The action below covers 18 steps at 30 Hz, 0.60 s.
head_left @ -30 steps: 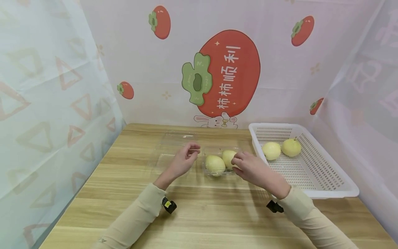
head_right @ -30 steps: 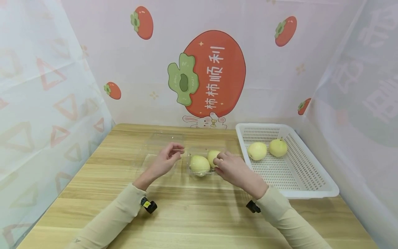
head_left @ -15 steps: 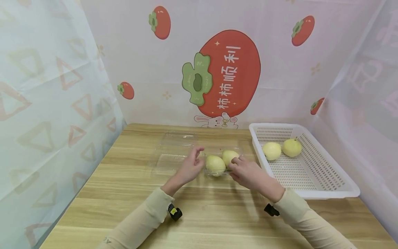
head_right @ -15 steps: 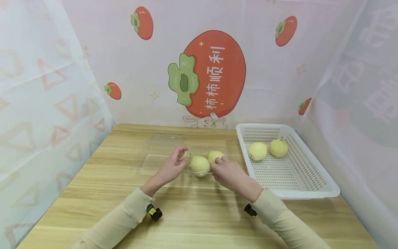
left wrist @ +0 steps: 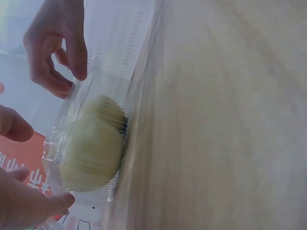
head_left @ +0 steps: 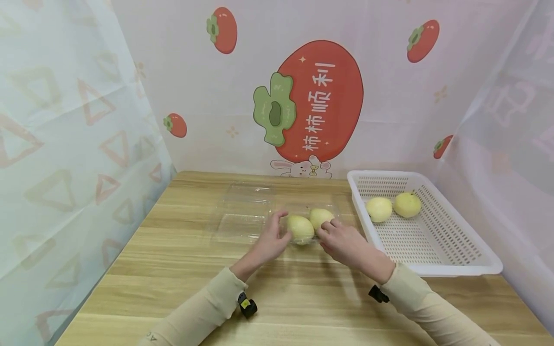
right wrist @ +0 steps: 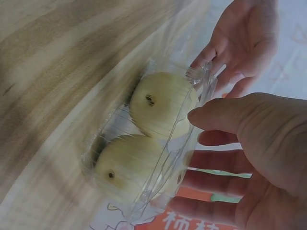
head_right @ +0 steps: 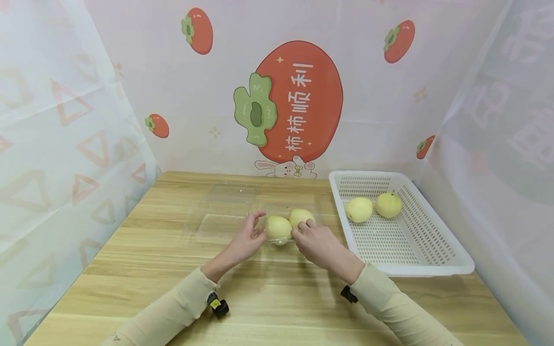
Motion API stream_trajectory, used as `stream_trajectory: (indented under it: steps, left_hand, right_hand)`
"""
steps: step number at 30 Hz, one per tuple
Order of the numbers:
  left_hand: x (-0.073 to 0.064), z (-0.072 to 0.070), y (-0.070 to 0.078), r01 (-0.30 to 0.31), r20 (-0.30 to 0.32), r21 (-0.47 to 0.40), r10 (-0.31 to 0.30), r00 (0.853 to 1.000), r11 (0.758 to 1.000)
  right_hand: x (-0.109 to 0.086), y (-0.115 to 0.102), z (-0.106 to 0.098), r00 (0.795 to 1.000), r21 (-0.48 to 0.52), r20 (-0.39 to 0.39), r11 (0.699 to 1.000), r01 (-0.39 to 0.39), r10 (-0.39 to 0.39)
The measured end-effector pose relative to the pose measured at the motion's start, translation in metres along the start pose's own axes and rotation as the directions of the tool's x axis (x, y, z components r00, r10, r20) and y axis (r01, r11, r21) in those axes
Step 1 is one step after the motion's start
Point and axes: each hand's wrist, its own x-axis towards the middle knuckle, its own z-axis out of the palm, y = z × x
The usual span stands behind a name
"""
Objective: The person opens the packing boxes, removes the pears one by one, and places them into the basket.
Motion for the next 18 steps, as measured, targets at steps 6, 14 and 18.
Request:
stream_trajectory:
  steps: [6,14,18]
  left_hand:
    - [-0.002,0.007,-0.005,0.063,0.002,-0.001,-0.063,0.998,0.998]
    - [-0.002,0.011,-0.006,0.083,-0.010,-0.033,-0.083,0.996,0.996]
    - [-0.003,0.013,-0.004,0.096,-0.028,-0.027,-0.097,0.995,0.995]
  right_hand:
    - [-0.002,-0.001,0.003,0.999,-0.035,-0.039,0.999,0.022,-0.024]
    - [-0.002,-0.002,0.005,0.997,-0.094,-0.061,0.995,0.039,-0.045]
    - [-0.003,-0.002,0.005,0.998,-0.110,-0.039,0.993,0.042,-0.046]
